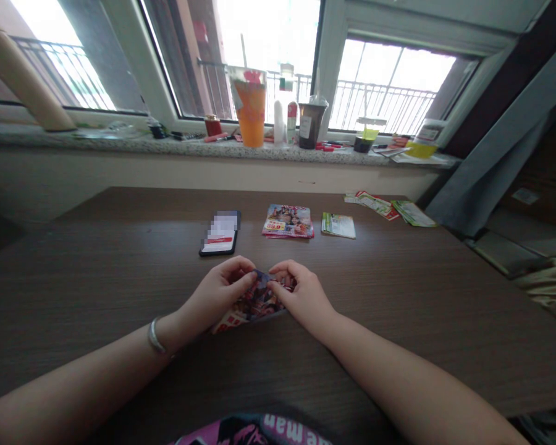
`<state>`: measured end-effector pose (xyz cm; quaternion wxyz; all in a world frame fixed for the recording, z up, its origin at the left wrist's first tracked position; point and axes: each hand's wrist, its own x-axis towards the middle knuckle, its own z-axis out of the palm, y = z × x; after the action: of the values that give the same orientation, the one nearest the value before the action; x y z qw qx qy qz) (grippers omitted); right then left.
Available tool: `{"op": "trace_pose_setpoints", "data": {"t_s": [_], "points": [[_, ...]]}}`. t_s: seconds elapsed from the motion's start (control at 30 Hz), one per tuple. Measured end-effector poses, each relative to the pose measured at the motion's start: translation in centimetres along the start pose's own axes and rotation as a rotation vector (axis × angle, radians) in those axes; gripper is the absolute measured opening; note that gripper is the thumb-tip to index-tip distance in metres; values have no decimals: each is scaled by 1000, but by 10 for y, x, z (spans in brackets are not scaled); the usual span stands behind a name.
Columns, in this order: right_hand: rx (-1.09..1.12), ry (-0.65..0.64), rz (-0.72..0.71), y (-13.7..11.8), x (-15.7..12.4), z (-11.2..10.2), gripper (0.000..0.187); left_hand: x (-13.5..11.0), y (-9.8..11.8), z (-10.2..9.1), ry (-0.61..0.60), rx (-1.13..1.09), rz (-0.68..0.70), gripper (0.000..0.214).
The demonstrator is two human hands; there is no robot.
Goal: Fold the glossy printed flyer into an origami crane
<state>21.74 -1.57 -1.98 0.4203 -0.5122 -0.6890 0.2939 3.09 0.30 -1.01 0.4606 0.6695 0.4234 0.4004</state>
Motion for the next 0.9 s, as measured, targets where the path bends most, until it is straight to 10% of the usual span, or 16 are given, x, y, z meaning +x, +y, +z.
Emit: {"op": "trace_pose_setpoints", "data": {"t_s": [0.43, 0.9], "points": [[-490, -95, -608, 3, -2, -7, 20, 12, -18, -8, 150, -130, -110, 22], [-637, -281, -634, 8, -1, 4, 32, 21, -35, -16, 108, 200, -36, 18]]}}
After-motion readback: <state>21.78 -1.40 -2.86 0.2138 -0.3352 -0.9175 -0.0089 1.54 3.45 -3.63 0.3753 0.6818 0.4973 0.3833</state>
